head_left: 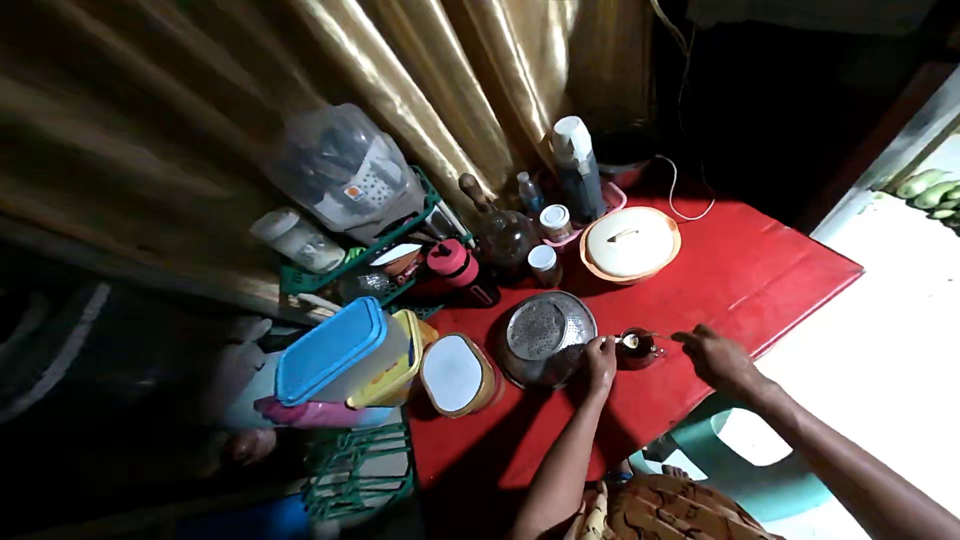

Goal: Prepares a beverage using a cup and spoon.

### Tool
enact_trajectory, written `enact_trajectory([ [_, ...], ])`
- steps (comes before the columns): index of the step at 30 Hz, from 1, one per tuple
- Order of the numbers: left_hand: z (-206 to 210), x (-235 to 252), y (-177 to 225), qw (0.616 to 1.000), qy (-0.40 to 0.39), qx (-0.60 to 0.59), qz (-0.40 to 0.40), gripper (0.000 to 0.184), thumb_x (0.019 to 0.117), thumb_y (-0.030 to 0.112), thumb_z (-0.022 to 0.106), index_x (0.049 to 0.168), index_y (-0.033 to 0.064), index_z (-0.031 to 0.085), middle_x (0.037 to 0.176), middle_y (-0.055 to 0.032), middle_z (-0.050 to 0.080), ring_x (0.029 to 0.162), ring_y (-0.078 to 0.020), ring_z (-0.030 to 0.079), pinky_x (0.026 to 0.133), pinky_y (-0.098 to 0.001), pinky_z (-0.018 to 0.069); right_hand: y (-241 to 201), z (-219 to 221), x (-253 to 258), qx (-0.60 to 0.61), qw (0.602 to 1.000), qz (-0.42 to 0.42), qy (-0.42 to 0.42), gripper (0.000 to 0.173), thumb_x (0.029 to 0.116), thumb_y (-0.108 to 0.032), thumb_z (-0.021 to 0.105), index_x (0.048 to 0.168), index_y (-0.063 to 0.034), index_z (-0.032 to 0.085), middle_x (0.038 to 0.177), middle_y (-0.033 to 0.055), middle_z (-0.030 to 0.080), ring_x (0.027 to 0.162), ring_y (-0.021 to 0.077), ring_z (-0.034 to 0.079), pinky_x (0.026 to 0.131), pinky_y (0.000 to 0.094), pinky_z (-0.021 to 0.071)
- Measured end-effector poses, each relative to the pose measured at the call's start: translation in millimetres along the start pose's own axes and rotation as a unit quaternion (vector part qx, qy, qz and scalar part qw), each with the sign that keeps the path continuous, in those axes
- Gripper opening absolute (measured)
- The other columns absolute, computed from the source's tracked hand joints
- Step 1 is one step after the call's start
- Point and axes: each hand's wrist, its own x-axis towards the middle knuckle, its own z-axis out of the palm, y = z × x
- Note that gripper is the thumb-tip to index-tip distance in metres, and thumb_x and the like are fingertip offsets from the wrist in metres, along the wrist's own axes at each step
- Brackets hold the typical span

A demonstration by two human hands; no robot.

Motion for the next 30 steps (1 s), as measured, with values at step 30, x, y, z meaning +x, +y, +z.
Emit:
enact_trajectory([
  [30, -8.0, 1.7, 13.1, 0.985, -0.084, 0.131, 0.07, 0.032, 0.1051, 0.012, 0.048, 0.115, -0.0096, 0.07, 0.117, -0.0264, 0.069, 0.115, -0.0348, 0.066, 0.106, -0.0448, 0.0471, -27.3, 36.3, 8.5, -0.125, 0.99, -0.051, -0.031, 0.045, 0.0967, 0.01, 0.047, 0.14, 0.0046, 0.055, 0.135, 0.0341, 0.052, 0.123, 0.0492, 0.055, 0.103, 0.0583, 0.0439],
])
